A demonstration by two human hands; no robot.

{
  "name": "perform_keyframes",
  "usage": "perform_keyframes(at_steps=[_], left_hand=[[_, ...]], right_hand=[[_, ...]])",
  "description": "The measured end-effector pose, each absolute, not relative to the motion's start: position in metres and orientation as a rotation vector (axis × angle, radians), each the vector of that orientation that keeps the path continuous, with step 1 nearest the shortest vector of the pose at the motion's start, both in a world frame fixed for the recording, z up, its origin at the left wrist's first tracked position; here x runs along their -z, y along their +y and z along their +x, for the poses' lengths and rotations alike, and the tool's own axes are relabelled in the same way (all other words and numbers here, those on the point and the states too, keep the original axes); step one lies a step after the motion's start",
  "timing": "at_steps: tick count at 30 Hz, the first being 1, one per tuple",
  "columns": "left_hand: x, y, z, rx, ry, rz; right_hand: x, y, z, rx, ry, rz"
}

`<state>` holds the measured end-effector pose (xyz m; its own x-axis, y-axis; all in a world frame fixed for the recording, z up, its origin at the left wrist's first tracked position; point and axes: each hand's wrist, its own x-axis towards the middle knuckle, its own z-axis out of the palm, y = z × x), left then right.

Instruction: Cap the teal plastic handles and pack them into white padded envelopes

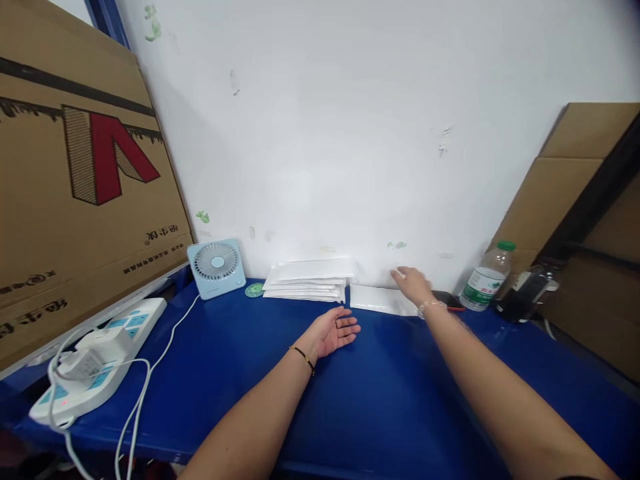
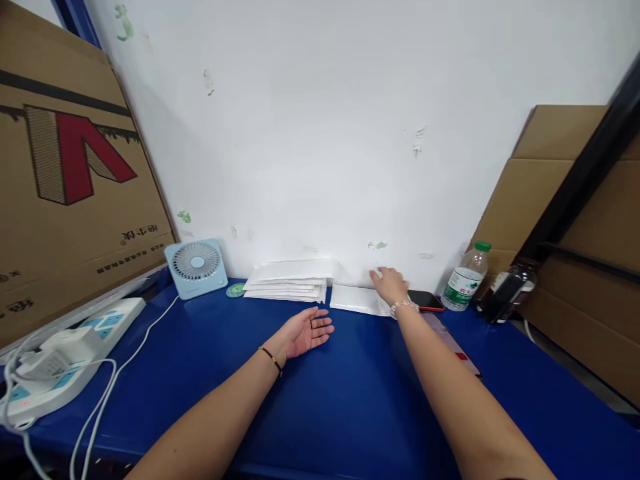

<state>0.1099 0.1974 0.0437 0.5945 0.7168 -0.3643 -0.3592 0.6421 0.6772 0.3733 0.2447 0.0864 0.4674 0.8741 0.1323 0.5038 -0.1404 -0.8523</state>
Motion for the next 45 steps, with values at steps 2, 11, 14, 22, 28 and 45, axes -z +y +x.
perform_keyframes(at_steps=[2,11,14,22,28,45], left_hand=[[-0.042,0.2,0.109,-0.709,0.661,0.586],[-0.054,0.202,0.102,-0.917,0.501,0.584],[-0.061,0.198,0.102,-1.064,0.437,0.6],[-0.071,0.196,0.102,-1.446,0.485,0.591],[-0.095,0.178,0.105,-1.608,0.462,0.726],[-0.138,0.177,0.066,-1.722,0.601,0.844]], right_hand=[[-0.093,0.255,0.336,-0.768,-1.184,-1.65],[-0.114,0.25,0.265,-1.19,-0.984,-1.167],[-0.106,0.212,0.279,-1.404,-1.01,-0.941],[-0.056,0.14,0.323,-1.606,-1.055,-1.071],[-0.049,0.134,0.314,-1.363,-1.351,-1.012],[-0.034,0.141,0.3,-0.403,-2.294,-1.15]])
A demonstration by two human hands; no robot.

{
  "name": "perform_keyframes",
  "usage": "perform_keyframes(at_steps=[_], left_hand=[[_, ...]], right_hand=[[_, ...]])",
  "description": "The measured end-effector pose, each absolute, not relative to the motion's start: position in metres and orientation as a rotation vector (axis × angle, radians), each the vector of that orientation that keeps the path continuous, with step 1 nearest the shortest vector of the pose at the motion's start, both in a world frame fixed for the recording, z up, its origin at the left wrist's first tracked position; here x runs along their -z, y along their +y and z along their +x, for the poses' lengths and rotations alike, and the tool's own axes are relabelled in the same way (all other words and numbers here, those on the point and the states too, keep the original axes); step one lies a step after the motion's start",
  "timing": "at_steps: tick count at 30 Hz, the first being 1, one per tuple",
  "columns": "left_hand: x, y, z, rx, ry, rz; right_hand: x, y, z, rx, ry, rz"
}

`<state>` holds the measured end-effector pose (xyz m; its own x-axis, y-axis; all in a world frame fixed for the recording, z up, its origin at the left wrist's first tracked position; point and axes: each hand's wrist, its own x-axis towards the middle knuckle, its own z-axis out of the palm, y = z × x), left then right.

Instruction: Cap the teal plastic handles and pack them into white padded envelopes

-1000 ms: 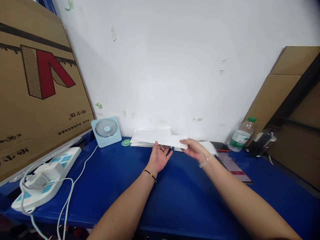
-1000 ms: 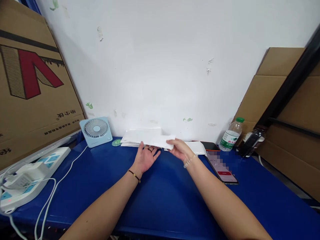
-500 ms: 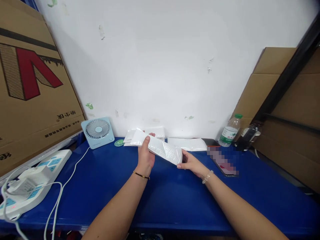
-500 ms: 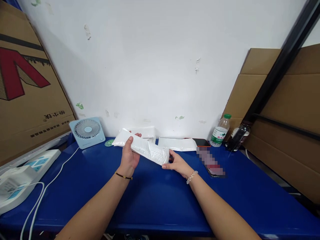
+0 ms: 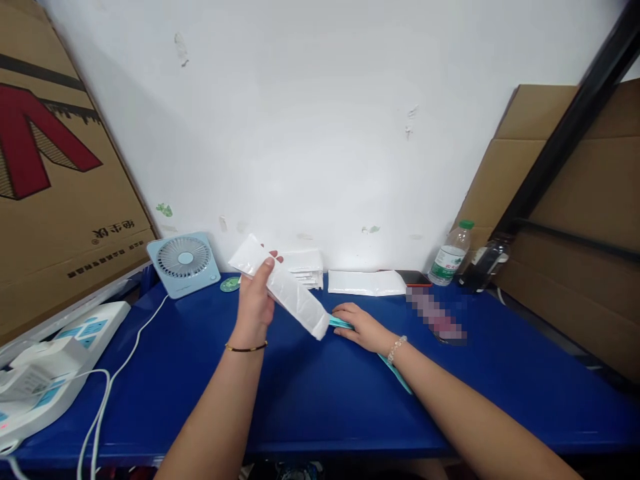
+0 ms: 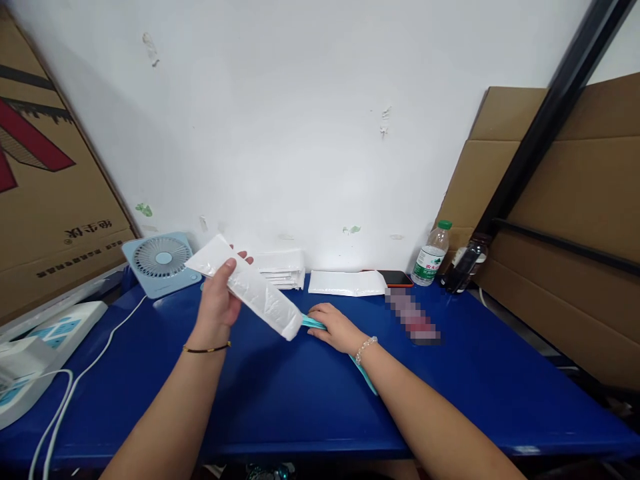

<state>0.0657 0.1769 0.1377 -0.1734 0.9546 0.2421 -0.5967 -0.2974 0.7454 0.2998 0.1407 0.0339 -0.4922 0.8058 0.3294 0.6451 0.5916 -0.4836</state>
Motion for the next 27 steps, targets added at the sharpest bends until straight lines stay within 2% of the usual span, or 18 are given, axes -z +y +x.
perform_keyframes(at_steps=[12,17,19,24,25,27], left_hand=[[-0.184,0.144,0.001,-1.792,0.678,1.456],[-0.192,0.134,-0.008,-1.695,1.02,1.858],[-0.185,0.144,-0.011,-1.427,1.245,2.116],[-0.141,0.189,-0.011,-0.283,1.717,2.433],[-0.131,0.194,-0.007,-0.126,1.773,2.417],[-0.115,0.198,0.006,-0.037,1.726,2.484]], right_hand=[[-0.04,0.145,0.305,-0.252,-2.494,-1.157],[-0.042,0.144,0.304,-0.313,-2.499,-1.169],[-0.046,0.143,0.307,-0.394,-2.481,-1.182],[-0.07,0.135,0.336,-0.445,-2.182,-1.381],[-0.076,0.131,0.345,-0.459,-2.138,-1.459],[-0.085,0.122,0.363,-0.583,-2.142,-1.625]])
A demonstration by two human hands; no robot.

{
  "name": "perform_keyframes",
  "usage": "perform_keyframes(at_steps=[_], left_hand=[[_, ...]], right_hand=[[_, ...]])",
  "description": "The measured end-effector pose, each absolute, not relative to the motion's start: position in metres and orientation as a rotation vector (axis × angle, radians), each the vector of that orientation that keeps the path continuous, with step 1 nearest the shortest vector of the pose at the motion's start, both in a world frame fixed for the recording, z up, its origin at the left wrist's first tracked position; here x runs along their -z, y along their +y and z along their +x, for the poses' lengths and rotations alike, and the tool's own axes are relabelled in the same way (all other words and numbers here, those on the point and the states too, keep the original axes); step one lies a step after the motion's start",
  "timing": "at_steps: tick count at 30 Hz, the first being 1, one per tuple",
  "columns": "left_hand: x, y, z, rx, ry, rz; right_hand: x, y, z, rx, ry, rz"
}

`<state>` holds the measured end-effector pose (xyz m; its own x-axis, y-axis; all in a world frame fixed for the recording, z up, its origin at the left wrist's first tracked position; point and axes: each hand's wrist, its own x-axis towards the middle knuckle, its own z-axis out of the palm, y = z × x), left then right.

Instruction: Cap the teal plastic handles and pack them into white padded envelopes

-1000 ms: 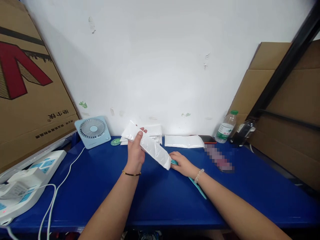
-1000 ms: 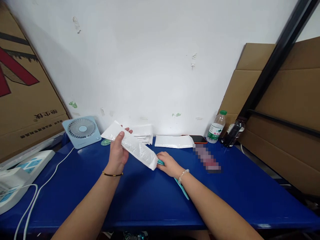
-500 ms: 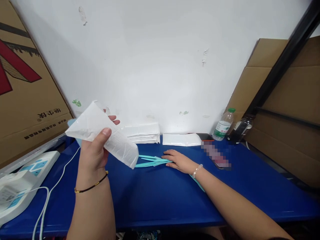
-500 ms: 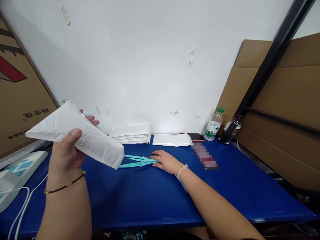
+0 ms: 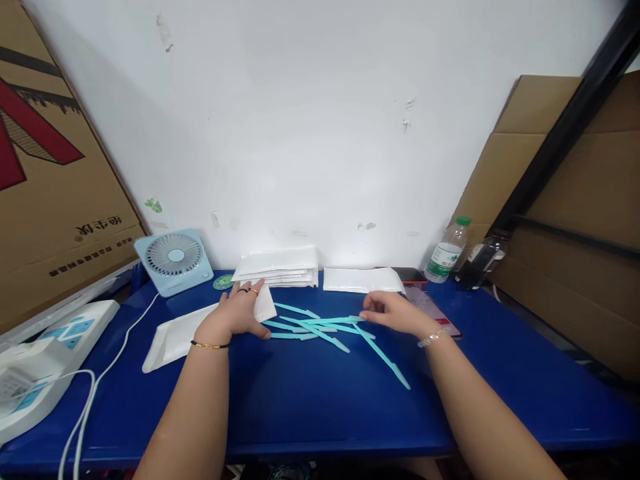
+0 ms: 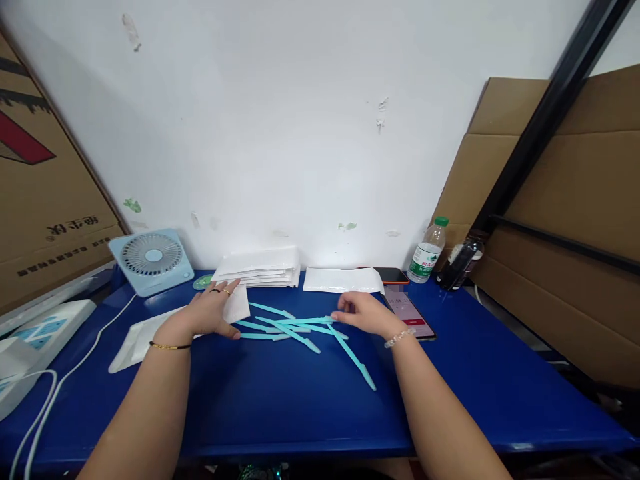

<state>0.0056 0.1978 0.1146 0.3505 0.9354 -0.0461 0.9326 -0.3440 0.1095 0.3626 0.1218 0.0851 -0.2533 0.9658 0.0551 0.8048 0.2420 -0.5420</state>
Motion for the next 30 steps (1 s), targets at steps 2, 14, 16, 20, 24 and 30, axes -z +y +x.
perform_keyframes(at_steps=[2,14,16,20,24,30], left_hand=[[-0.102,0.194,0.025,-0.081,1.49,2.614],[-0.046,0.16,0.115,0.09,0.995,2.635],[-0.045,0.145,0.127,0.027,1.04,2.631],[-0.054,0.134,0.133,-0.055,1.065,2.607],[-0.066,0.16,0.103,0.025,1.026,2.621],[-0.056,0.185,0.081,0.176,1.073,2.547]], right_hand=[[-0.09,0.112,0.374,-0.763,-2.235,-1.744],[-0.091,0.102,0.369,-0.713,-2.427,-1.671],[-0.089,0.106,0.38,-0.584,-2.321,-1.616],[-0.074,0.119,0.389,-0.453,-2.202,-1.688],[-0.069,0.126,0.379,-0.541,-2.267,-1.565],[-0.069,0.1,0.378,-0.753,-2.289,-1.667]])
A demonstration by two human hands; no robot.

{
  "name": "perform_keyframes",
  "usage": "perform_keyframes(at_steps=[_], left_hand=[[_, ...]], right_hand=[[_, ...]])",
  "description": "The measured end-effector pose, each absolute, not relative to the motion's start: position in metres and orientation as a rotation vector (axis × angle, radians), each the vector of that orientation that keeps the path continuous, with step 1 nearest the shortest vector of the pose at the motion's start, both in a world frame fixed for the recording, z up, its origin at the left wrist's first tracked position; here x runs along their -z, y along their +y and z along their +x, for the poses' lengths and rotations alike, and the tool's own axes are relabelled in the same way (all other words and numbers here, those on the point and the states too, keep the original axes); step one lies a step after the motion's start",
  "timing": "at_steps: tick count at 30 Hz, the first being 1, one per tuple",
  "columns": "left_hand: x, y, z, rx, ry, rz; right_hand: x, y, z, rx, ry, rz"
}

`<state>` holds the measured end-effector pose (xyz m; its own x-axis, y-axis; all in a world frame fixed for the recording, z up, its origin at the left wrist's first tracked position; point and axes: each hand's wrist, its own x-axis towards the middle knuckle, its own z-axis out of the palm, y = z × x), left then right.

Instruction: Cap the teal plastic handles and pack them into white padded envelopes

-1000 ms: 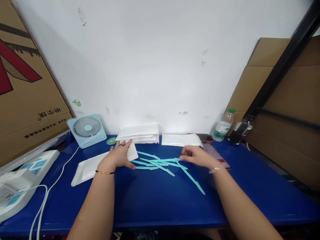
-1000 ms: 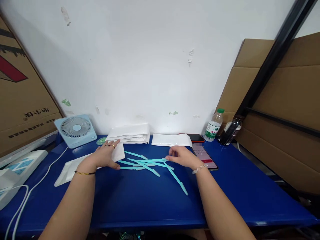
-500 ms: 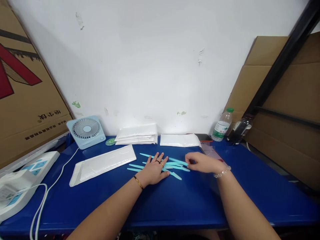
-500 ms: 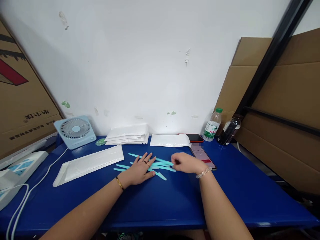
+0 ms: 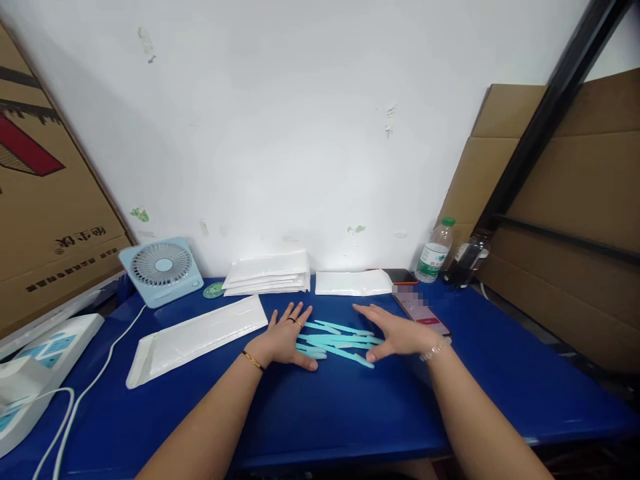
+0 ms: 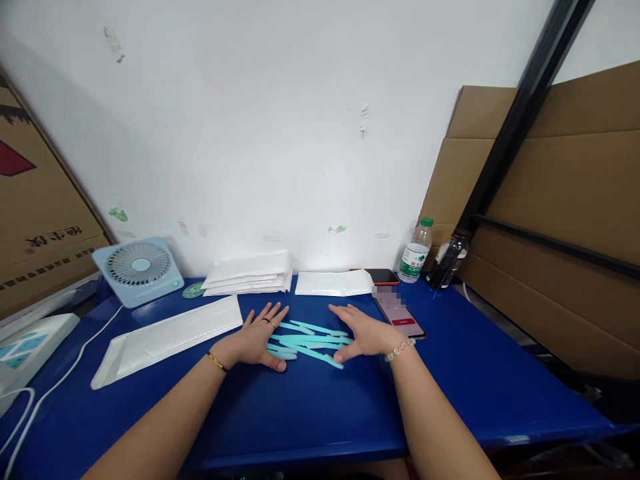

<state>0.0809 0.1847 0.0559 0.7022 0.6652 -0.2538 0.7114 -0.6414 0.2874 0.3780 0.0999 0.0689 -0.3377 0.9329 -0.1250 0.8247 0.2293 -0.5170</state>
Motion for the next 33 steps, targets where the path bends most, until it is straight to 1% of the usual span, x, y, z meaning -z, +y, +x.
perform_keyframes(at_steps=[2,5,7,10,13,16,18,20,23,26,31,33], left_hand=[[-0.049,0.178,0.092,0.11,1.068,2.576],[-0.039,0.163,0.116,-0.003,1.046,2.598],[-0.035,0.153,0.128,-0.075,1.026,2.59],[-0.038,0.151,0.131,-0.195,1.051,2.523],[-0.05,0.163,0.113,-0.273,1.068,2.468],[-0.058,0.178,0.091,-0.154,0.976,2.5],[-0.058,0.183,0.084,-0.012,0.937,2.524],[-0.053,0.184,0.087,0.042,0.91,2.539],[-0.045,0.176,0.103,0.004,0.879,2.532],[-0.042,0.166,0.113,-0.01,0.956,2.5],[-0.05,0.167,0.098,-0.018,0.998,2.537],[-0.056,0.172,0.089,-0.065,0.985,2.56]], right_hand=[[-0.058,0.089,0.374,-0.769,-2.315,-1.723],[-0.037,0.08,0.361,-0.602,-2.296,-1.734],[-0.029,0.082,0.35,-0.503,-2.289,-1.667],[-0.028,0.093,0.341,-0.491,-2.345,-1.523],[-0.032,0.099,0.344,-0.531,-2.338,-1.462],[-0.032,0.091,0.353,-0.541,-2.258,-1.49],[-0.029,0.083,0.356,-0.526,-2.252,-1.549],[-0.026,0.078,0.355,-0.485,-2.289,-1.602],[-0.026,0.085,0.343,-0.425,-2.377,-1.579],[-0.032,0.105,0.328,-0.412,-2.478,-1.469],[-0.038,0.13,0.313,-0.414,-2.535,-1.341],[-0.038,0.13,0.314,-0.47,-2.489,-1.301]])
